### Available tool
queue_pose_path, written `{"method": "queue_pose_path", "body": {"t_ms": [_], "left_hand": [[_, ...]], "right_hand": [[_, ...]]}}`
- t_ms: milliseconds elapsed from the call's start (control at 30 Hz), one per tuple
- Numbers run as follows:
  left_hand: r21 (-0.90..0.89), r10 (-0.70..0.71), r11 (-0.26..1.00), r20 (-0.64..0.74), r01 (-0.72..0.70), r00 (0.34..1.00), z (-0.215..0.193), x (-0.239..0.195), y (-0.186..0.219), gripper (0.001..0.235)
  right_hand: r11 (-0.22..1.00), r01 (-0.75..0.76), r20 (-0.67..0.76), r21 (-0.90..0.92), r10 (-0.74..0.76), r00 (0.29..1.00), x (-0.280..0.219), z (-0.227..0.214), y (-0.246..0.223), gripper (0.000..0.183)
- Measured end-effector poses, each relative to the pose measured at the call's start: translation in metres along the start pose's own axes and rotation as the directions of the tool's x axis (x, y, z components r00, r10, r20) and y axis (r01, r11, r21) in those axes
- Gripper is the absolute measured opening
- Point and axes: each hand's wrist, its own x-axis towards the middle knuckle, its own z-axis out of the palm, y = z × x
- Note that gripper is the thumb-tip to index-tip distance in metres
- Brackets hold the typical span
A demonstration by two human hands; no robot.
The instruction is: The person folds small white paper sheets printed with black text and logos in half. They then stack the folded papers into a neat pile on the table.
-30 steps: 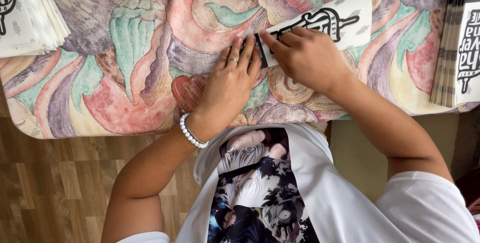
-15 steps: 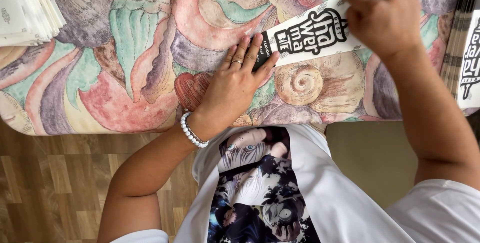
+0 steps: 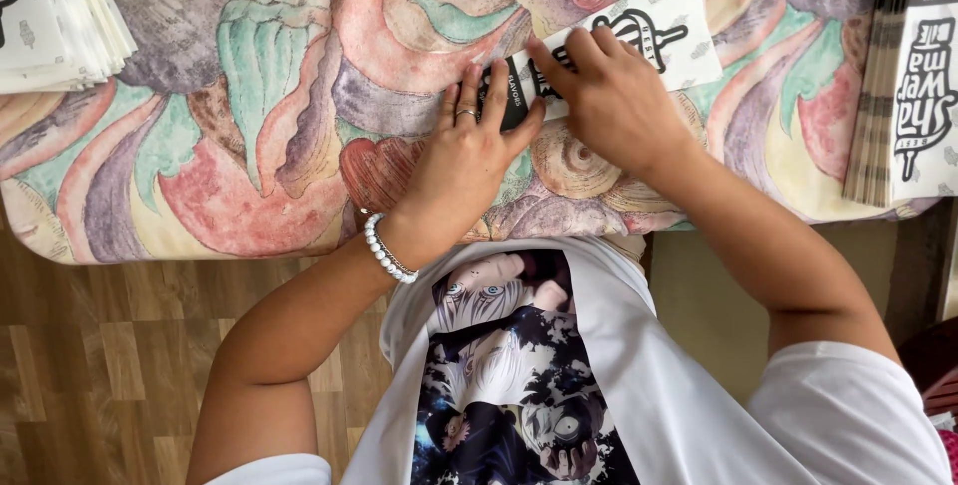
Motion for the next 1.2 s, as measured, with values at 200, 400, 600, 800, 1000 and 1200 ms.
{"method": "queue_pose_path", "body": {"t_ms": [200,400,600,800,1000,1200], "left_hand": [[-0.066,0.084,0.995,0.053,-0.081,0.995,-0.002,-0.006,-0.015,0.076],[-0.328,0.064,0.944,0.11,-0.025,0.992,-0.028,-0.005,-0.025,0.091],[-0.356,0.034,0.929,-0.198,-0.104,0.98,-0.006,-0.001,-0.031,0.025],[-0.566,-0.144,0.82,-0.359,-0.092,0.922,0.008,0.015,-0.056,0.004],[-0.892,-0.355,0.453,-0.171,0.009,0.919,-0.011,0.037,-0.101,0.009],[-0.907,-0.235,0.366,0.128,0.21,0.963,-0.015,0.049,-0.128,0.038]], "right_hand": [[0.977,-0.214,-0.065,0.014,0.215,0.974,-0.017,0.002,0.06,0.024],[0.917,-0.311,-0.126,-0.249,0.288,0.949,-0.059,0.025,0.134,0.019],[0.866,-0.013,-0.073,0.5,0.057,0.996,-0.052,-0.054,0.068,0.074],[0.759,-0.012,-0.107,0.651,0.107,0.989,-0.053,-0.045,0.09,0.043],[0.167,-0.164,0.052,0.972,0.53,0.846,-0.022,-0.005,0.121,0.042],[0.023,-0.199,0.137,0.98,0.644,0.752,-0.012,0.015,0.116,0.042]]}}
